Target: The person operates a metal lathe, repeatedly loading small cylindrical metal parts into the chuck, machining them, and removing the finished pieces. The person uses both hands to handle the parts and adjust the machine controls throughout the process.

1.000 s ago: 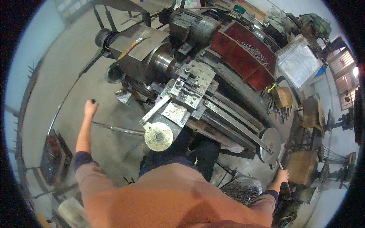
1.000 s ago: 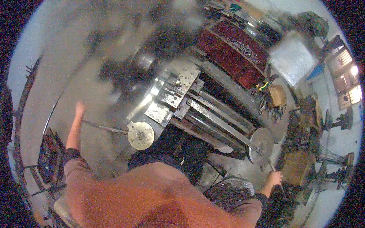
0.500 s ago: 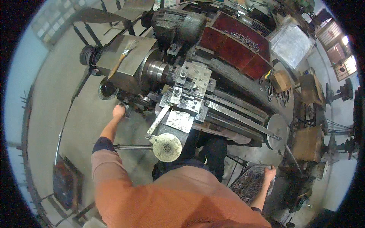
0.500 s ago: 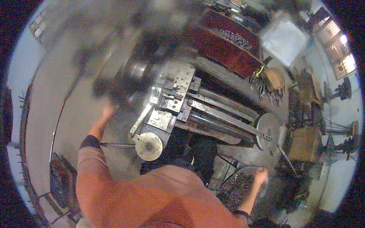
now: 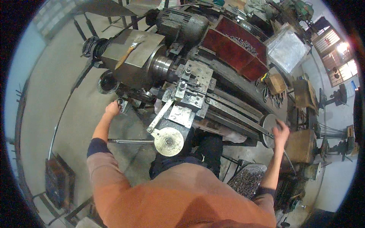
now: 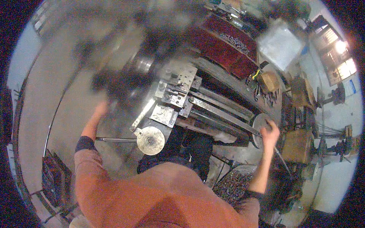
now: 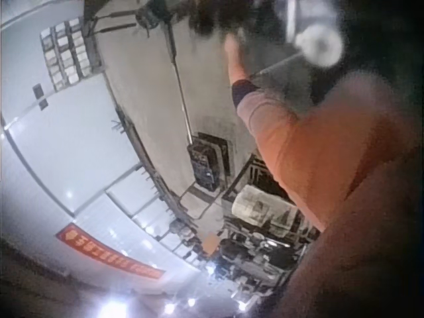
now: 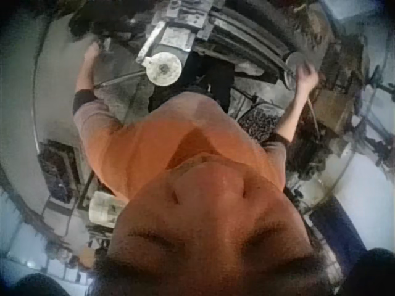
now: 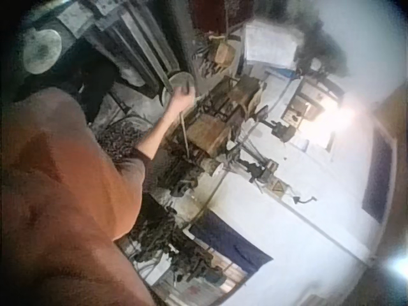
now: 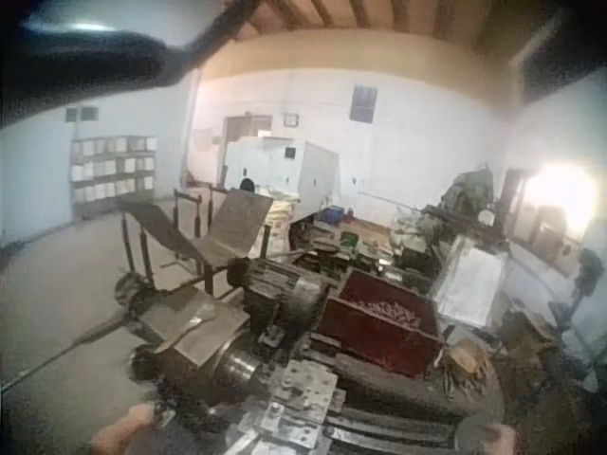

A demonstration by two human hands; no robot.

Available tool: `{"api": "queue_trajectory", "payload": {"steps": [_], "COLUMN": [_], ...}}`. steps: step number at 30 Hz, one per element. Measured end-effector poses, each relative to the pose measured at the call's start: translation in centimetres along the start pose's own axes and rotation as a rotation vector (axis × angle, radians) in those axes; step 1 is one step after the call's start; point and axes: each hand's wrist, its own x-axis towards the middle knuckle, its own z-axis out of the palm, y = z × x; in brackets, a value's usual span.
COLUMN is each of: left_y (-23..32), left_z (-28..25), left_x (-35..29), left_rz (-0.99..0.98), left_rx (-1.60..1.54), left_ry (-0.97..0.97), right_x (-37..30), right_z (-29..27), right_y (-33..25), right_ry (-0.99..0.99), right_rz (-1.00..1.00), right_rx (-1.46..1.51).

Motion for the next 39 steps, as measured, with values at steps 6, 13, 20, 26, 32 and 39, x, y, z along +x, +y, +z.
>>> {"api": "queue_trajectory", "payload": {"steps": [6,13,20,26,32,39], "left_y": [-1.6,-16.1,0.7,1.7,18.1,27.1], "left_z": [-14.8,-17.9,-15.2,-18.2,-25.3,-22.1], "left_x": [-5.8,-18.0,-23.5,-24.2,-18.1,-13.2], "left_rz": [-0.040,-0.597,-0.682,-0.421,0.176,0.604], "left_rx": [-0.208,0.085,-0.014,-0.026,-1.298,-1.896], "left_ry": [0.340,0.438,0.543,0.513,0.338,-0.137], "right_x": [7.5,8.5,8.7,7.6,1.5,-0.6], "right_z": [6.0,17.2,19.0,14.2,8.5,8.2], "right_y": [-22.3,-38.2,-38.6,-36.8,-34.7,-33.3], "right_ry": [-0.183,-0.596,-0.600,-0.506,-0.293,-0.071], "right_rz": [-0.641,-0.744,-0.752,-0.899,-1.142,-1.064], "right_rx": [0.419,0.214,0.071,0.334,0.823,0.746]}}
